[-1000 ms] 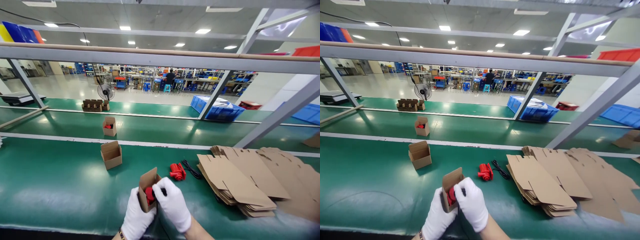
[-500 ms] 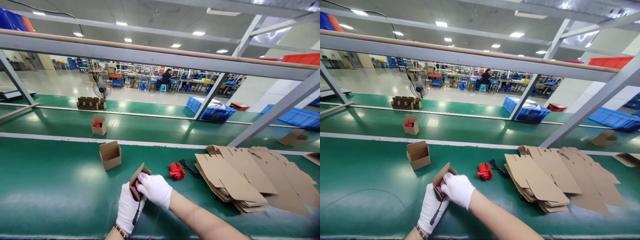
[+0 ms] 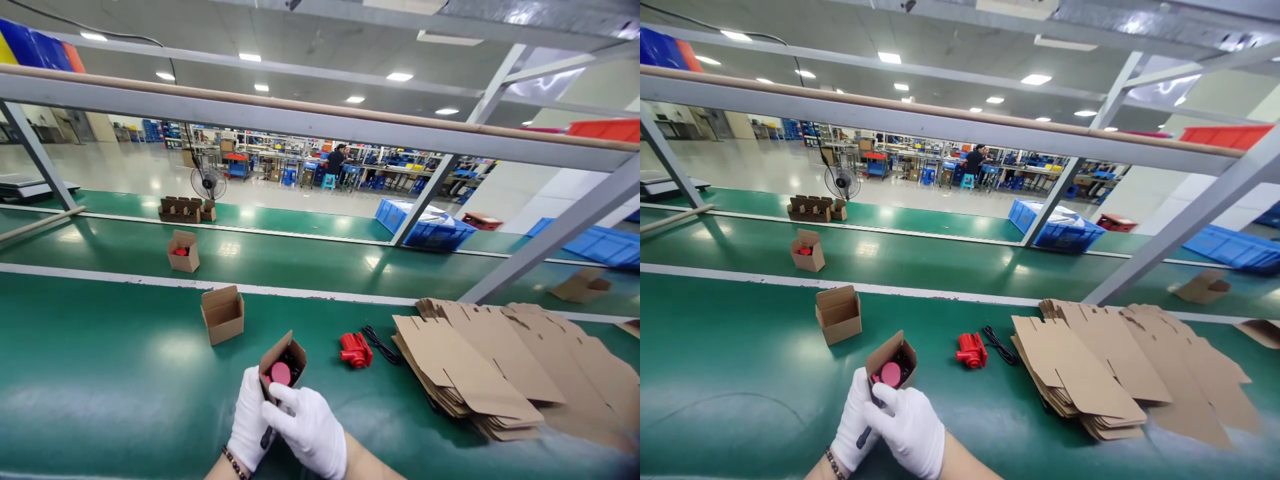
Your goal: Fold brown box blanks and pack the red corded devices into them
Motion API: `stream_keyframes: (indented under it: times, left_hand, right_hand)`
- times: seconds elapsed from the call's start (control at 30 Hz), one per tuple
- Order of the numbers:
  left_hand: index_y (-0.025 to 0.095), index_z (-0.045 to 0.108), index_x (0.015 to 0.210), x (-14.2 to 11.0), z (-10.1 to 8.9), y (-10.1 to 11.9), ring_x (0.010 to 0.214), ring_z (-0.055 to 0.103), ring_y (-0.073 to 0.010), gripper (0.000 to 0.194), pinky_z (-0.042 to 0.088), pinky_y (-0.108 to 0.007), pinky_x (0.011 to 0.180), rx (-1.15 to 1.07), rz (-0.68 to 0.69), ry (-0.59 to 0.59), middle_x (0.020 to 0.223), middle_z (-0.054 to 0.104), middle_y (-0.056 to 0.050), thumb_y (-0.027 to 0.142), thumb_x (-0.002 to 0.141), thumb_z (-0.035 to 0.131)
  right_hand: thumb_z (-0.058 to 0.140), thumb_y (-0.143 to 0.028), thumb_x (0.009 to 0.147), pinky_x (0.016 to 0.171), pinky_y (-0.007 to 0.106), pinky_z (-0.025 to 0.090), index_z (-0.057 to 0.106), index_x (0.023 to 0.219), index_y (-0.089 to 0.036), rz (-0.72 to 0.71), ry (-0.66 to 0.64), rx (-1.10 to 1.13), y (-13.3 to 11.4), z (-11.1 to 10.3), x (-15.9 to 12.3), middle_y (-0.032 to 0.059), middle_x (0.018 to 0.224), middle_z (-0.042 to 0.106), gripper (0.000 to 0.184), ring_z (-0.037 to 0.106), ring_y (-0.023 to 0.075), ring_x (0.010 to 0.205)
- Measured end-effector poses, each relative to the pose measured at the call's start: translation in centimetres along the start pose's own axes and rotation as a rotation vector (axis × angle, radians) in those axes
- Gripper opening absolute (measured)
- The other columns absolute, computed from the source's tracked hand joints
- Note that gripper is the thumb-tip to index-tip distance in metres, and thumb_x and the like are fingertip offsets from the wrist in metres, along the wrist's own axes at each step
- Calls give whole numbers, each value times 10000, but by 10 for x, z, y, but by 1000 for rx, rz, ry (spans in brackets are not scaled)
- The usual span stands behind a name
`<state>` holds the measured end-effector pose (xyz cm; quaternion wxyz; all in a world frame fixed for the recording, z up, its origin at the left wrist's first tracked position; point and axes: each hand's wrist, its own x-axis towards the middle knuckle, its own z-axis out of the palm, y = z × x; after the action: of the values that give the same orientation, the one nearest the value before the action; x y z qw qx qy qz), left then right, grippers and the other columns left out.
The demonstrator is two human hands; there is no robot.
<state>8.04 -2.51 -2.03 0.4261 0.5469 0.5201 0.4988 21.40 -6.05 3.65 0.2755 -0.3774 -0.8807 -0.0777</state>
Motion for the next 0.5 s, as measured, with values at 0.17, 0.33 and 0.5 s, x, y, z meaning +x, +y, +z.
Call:
stream_keyframes:
  times: [0.17,0.33,0.5]
  left_hand:
    - [225,581,886,1,4,-3,803,656,-244,249,554,-406,798,177,33,33,859,651,-32,344,703,700]
    - [178,544,974,1,7,-7,848,679,-265,362,561,-409,777,324,54,17,926,646,-72,278,662,697]
    - [186,535,922,0,8,-4,772,670,-248,250,556,-410,746,325,64,11,877,644,-75,349,762,635]
  right_hand:
    - [321,-70,982,553,241,431,620,965,-201,73,234,14,26,11,0,31,799,667,327,594,140,625]
    - [395,-66,975,495,307,400,644,1071,-155,55,120,-284,46,2,5,52,745,660,281,559,194,564]
    - [516,-112,930,787,451,571,667,1089,-103,-19,-64,-205,33,18,0,156,1028,723,220,650,298,930]
